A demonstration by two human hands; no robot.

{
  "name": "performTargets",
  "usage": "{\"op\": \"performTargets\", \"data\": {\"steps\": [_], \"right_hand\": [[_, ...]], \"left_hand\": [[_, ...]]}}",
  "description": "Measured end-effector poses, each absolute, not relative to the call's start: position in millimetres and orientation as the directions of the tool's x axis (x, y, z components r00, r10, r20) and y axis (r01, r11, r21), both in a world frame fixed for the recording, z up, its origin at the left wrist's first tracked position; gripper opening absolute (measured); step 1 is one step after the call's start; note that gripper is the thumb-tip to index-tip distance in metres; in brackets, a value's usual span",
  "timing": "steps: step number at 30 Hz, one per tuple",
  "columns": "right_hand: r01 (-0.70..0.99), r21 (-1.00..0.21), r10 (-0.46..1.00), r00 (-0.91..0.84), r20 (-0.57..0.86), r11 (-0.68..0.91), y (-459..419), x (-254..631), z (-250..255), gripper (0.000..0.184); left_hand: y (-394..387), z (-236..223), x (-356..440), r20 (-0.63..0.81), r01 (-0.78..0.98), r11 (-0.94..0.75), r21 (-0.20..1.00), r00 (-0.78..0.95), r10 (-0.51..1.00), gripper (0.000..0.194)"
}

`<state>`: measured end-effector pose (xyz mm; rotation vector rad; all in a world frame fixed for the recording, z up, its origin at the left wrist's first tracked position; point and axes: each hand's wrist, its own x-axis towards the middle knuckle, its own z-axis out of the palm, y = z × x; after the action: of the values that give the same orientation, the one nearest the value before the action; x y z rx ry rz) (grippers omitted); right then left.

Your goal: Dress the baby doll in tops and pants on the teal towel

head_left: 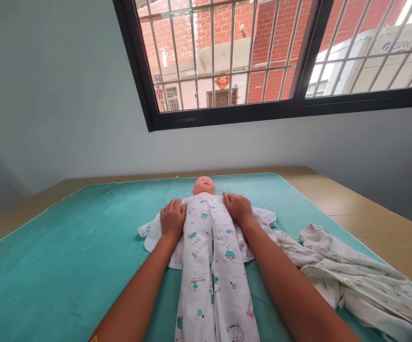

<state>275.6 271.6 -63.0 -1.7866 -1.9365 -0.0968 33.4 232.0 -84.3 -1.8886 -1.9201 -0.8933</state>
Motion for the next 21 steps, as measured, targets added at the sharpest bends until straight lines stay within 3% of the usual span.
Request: {"op": "performTargets", "data": {"steps": [8, 11, 13, 15, 17, 19, 21], "right_hand": [[0.958, -0.268, 0.925, 0.011, 0.38, 0.099, 272.0, 275.8, -66.3, 0.055], [0.897, -0.425, 0.895, 0.085, 0.437, 0.123, 269.2, 271.7, -53.5, 0.05], [0.784, -0.571, 0.856, 0.104, 0.506, 0.242, 266.7, 260.5, -35.6, 0.048], [0.669, -0.629, 0.84, 0.013, 0.543, 0.396, 264.9, 240.2, -15.3, 0.048], [0.662, -0.571, 0.849, -0.202, 0.488, 0.486, 265.8, 213.7, 0.6, 0.041], [0.755, -0.42, 0.863, -0.412, 0.293, 0.503, 270.9, 187.5, 9.2, 0.032], [0.826, -0.257, 0.863, -0.497, 0.088, 0.501, 279.5, 167.5, 12.1, 0.027]], "left_hand": [[216.0, -87.2, 26.3, 0.562, 0.974, -0.037, 0.226, -0.099, 0.821, 0.044], [218.4, -86.6, 27.0, 0.548, 0.967, -0.035, 0.251, -0.112, 0.829, 0.043], [220.2, -86.9, 27.2, 0.548, 0.964, -0.04, 0.261, -0.114, 0.829, 0.042], [221.2, -87.3, 26.7, 0.558, 0.963, -0.05, 0.265, -0.111, 0.823, 0.041], [221.2, -87.4, 25.7, 0.574, 0.961, -0.062, 0.269, -0.108, 0.812, 0.04], [220.6, -87.2, 24.5, 0.585, 0.959, -0.067, 0.276, -0.112, 0.803, 0.039], [220.1, -86.9, 23.6, 0.589, 0.957, -0.074, 0.28, -0.111, 0.8, 0.038]]}}
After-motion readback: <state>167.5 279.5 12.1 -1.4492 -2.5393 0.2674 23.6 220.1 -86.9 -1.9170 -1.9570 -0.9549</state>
